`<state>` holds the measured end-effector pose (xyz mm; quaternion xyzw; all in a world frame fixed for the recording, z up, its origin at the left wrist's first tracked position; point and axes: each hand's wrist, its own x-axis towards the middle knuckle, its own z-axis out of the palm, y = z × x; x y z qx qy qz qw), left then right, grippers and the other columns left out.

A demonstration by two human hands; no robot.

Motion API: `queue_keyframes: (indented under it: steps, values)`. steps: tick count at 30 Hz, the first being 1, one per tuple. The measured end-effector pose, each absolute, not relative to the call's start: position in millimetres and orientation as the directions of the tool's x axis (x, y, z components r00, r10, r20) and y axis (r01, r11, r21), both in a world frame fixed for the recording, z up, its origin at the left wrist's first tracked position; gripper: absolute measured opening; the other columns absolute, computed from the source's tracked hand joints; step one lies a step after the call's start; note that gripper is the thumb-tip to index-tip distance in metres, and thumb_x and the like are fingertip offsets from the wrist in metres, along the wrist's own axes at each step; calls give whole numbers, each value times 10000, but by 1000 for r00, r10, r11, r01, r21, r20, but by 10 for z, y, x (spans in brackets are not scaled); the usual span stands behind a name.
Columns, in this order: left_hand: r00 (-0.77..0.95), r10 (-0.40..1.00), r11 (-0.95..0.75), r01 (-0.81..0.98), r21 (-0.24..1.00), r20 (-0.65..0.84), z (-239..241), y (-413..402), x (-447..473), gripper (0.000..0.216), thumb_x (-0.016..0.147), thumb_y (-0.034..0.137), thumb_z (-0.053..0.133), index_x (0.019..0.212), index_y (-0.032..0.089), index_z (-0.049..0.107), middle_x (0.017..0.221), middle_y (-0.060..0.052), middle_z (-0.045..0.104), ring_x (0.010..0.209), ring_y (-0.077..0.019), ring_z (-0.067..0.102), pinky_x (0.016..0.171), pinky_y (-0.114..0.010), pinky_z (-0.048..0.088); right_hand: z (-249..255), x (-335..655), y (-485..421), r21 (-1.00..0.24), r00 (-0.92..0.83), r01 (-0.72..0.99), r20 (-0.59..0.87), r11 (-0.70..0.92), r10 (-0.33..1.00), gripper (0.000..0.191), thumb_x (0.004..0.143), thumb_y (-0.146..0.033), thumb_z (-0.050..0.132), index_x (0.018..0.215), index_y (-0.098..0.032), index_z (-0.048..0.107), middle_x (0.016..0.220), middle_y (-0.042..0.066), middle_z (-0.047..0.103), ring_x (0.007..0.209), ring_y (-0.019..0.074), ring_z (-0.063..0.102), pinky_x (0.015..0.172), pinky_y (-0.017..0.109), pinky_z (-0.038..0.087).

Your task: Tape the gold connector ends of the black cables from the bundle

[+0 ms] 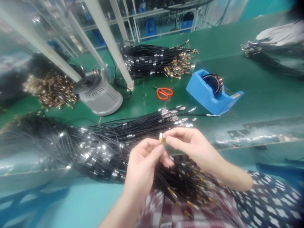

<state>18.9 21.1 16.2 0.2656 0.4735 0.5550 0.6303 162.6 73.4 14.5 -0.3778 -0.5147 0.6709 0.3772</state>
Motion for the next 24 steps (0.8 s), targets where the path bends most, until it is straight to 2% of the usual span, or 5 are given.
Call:
queue_keyframes:
  steps: [4, 9, 13, 16, 24]
  values:
    - [-62, 944, 260, -459, 849, -323, 171, 221, 179, 130, 792, 177, 730, 774, 135, 608, 558, -6, 678, 492, -130, 642, 536, -224, 506, 98, 1633, 734, -977, -373, -133, -105, -165, 922, 184, 822, -354, 671, 864, -179, 709, 813, 19, 696, 711, 130, 605, 675, 252, 487]
    - [-65, 950, 243, -465, 851, -307, 148, 213, 179, 109, 811, 163, 708, 780, 136, 607, 542, -2, 674, 498, -132, 644, 554, -231, 515, 123, 1597, 700, -984, -375, -67, -129, -166, 918, 251, 770, -386, 730, 872, -163, 676, 739, 28, 660, 647, 151, 590, 629, 294, 494]
    - [-79, 942, 253, -471, 845, -326, 151, 205, 188, 134, 787, 173, 733, 780, 140, 603, 548, -5, 680, 498, -143, 651, 555, -240, 518, 126, 1565, 680, -984, -369, -85, -115, -157, 922, 250, 786, -393, 723, 728, -168, 634, 674, 17, 625, 569, 138, 555, 568, 296, 484]
    - [-76, 942, 251, -481, 840, -326, 164, 196, 186, 125, 794, 189, 729, 788, 137, 616, 551, -8, 681, 504, -142, 649, 559, -235, 512, 115, 1542, 682, -988, -352, -95, -78, -119, 933, 240, 797, -372, 713, 698, -171, 628, 687, 19, 624, 595, 142, 564, 586, 298, 484]
    - [133, 934, 355, -471, 808, -333, 172, 243, 77, 184, 832, 246, 688, 708, 129, 618, 508, -15, 648, 440, -126, 604, 526, -224, 474, 41, 1504, 757, -989, -424, -145, 24, -42, 905, 145, 808, -260, 693, 715, -169, 628, 714, 1, 610, 674, 132, 561, 677, 287, 457]
